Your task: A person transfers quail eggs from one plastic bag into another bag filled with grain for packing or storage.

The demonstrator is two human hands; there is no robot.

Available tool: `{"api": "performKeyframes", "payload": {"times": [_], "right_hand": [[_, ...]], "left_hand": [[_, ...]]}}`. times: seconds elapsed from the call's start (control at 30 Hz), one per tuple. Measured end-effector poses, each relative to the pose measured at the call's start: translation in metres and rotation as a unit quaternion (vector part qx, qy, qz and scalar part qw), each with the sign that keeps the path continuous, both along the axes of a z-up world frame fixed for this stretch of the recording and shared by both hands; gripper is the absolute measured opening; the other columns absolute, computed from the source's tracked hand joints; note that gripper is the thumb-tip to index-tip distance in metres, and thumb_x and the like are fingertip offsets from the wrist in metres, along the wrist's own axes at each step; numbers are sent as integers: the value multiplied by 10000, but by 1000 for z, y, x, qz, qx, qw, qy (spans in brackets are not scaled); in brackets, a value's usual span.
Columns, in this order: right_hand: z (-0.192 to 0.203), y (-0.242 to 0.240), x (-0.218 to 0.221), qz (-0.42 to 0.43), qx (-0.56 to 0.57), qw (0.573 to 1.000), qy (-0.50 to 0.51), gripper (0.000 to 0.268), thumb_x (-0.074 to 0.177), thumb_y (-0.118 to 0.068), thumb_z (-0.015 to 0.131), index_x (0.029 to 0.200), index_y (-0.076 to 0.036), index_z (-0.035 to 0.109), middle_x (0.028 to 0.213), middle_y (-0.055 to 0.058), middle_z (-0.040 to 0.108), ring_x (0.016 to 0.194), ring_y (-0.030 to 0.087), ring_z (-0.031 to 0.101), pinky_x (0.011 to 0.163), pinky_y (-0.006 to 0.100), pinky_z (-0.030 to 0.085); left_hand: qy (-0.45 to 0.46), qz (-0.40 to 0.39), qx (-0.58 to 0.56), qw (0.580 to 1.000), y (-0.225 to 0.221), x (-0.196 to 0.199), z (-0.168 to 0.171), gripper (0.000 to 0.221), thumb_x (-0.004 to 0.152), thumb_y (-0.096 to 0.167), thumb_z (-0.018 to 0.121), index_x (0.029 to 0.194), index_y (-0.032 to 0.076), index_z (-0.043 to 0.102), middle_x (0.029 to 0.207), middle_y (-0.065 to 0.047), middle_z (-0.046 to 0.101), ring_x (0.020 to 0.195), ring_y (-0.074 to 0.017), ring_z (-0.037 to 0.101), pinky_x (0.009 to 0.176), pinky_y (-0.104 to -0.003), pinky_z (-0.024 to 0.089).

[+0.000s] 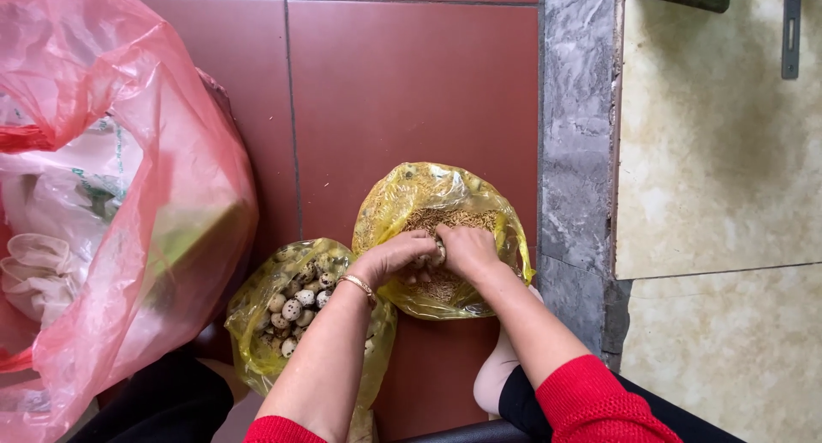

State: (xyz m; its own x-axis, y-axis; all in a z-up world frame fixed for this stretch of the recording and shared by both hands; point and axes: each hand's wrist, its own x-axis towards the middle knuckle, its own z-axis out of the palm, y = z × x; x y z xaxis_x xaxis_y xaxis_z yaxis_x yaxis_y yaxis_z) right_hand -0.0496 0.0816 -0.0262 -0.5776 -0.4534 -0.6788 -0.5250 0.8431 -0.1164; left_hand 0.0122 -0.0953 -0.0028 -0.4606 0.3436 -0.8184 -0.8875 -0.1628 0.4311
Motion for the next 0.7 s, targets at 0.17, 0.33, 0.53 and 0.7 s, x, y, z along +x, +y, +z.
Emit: {"api": "performKeyframes", "payload": {"times": [0.17,0.33,0.53,0.7], "right_hand": [[52,-6,-17,-167,-56,982,-69,375,831,-366,713,1172,-209,707,1046,159,767,1083,385,716,908,524,548],[55,29,-11,-485,-298,770,-288,422,788,-30,802,1144,-55,576,795,77,653,569,222,691,379,268,483],[61,37,12,-546,-396,656,-339,420,841,-53,788,1200,-133,585,906,60,668,649,229,743,370,194,450],[72,47,21,-560,-454,554,-417,297,954,-175,714,1222,-167,585,882,140,726,703,241,735,384,162,392]], "left_hand": [[-29,79,41,996,4,9,16,320,772,377,744,965,169,597,833,-105,711,704,-212,731,487,-197,551],[16,183,-17,983,32,12,-5,242,777,265,770,944,118,676,710,-52,652,592,-180,682,424,-213,490],[85,173,-129,973,41,19,0,395,708,277,816,1100,231,801,830,-83,722,697,-157,686,587,-272,586],[63,248,-36,966,28,34,46,426,799,482,807,1097,190,719,608,-155,681,426,-225,667,359,-236,433]]}}
